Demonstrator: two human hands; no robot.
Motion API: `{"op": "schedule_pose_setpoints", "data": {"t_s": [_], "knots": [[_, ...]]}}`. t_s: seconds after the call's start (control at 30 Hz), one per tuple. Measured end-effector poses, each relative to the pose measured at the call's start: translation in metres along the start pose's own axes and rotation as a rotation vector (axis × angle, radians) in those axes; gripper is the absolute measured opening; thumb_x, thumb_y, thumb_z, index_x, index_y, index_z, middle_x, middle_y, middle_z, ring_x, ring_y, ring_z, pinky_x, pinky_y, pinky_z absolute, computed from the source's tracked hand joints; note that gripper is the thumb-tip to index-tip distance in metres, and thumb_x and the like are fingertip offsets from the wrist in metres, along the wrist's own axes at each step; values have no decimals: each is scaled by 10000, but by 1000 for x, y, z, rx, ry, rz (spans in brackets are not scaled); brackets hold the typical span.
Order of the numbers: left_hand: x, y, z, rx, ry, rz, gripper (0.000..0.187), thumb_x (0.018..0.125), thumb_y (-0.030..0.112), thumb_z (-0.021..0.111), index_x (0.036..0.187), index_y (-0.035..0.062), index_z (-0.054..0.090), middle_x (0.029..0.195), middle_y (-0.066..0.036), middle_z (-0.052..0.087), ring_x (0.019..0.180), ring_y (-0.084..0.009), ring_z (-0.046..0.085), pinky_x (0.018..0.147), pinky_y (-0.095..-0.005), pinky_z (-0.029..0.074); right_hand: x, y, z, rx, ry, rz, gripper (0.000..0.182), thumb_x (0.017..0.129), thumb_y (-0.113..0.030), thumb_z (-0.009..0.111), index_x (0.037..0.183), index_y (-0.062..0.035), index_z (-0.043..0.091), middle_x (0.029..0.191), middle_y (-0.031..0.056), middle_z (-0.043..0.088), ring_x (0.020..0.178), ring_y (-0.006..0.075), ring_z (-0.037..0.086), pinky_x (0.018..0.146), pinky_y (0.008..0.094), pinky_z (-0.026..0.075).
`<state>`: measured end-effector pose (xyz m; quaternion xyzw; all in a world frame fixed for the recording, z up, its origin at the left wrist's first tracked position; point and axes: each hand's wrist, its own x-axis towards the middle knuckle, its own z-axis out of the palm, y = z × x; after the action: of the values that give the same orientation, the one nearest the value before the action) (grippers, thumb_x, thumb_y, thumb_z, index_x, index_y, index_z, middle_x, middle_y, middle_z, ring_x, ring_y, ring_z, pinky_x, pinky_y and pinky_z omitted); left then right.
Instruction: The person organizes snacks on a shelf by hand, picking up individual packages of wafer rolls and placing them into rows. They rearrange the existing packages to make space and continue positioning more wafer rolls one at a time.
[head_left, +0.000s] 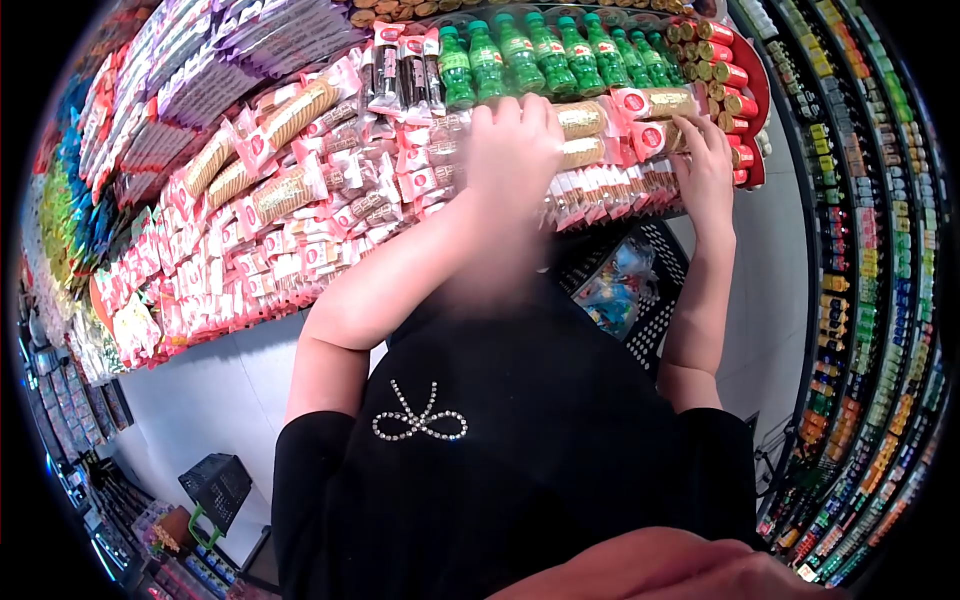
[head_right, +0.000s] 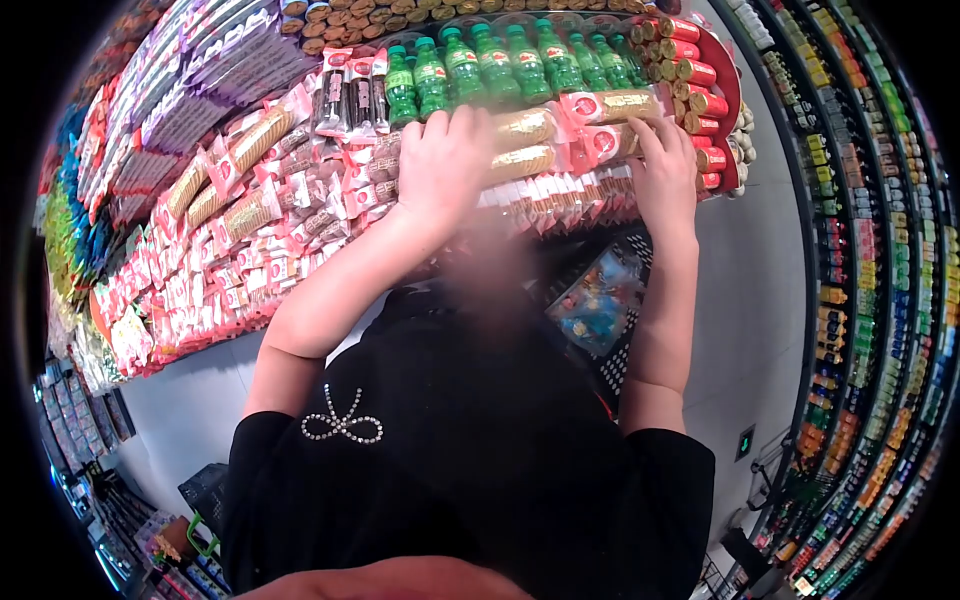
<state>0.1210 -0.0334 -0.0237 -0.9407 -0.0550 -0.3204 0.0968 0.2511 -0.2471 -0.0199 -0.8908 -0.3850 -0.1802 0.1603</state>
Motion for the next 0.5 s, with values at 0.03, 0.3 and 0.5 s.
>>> {"op": "schedule_pose_setpoints", "data": {"t_s": [0.03, 0.3, 0.5], "knots": [[-1, -1, 0, 2, -2, -7, 128, 664, 141, 564, 784, 99, 556, 749, -1, 499, 677, -167, 511, 588, -329, 371, 0, 0, 1, -6, 1, -3, 454, 692, 4, 631, 1133, -82, 569, 1151, 90, 542, 1115, 314, 474, 950, 413, 390], [-5, -7, -7, -60, -81, 49, 219, 658, 136, 582, 850, 43, 632, 762, -28, 544, 743, -178, 524, 600, -327, 378, 5, -4, 4, -11, -28, -3, 470, 681, 18, 623, 1135, -87, 568, 1168, 95, 533, 1112, 316, 470, 951, 407, 392], [-24, -31, -73, -460, -81, 129, 362, 657, 129, 606, 1008, 43, 618, 946, -63, 596, 864, -222, 563, 660, -333, 402, 4, -2, 3, -22, -59, -12, 477, 699, 31, 615, 1161, -65, 551, 1195, 121, 524, 1137, 326, 466, 975, 405, 369]]}}
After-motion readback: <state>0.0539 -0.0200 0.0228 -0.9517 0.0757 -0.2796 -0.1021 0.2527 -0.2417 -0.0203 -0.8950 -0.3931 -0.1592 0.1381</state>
